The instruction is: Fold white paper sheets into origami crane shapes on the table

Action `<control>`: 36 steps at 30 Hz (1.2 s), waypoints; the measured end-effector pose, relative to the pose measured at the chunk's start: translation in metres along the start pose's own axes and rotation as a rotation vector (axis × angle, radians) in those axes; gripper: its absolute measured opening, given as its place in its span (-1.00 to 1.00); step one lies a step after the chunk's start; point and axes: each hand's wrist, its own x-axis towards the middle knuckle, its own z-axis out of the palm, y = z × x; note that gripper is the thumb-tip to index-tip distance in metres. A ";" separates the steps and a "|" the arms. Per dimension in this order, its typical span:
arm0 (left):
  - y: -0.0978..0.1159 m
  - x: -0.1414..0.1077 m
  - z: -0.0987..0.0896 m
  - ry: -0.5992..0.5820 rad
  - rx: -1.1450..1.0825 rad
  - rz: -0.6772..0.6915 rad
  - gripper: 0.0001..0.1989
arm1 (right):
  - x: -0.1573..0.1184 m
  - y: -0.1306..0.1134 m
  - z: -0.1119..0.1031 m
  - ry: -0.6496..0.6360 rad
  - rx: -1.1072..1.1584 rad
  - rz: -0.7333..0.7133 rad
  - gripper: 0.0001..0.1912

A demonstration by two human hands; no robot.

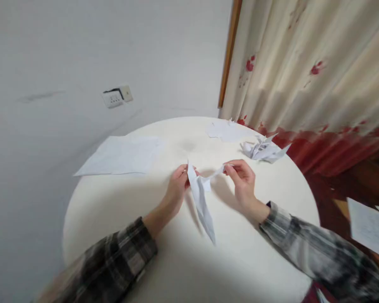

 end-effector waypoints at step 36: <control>0.003 0.004 0.002 0.061 0.201 0.178 -0.82 | 0.004 0.010 0.011 -0.242 0.276 0.460 -0.88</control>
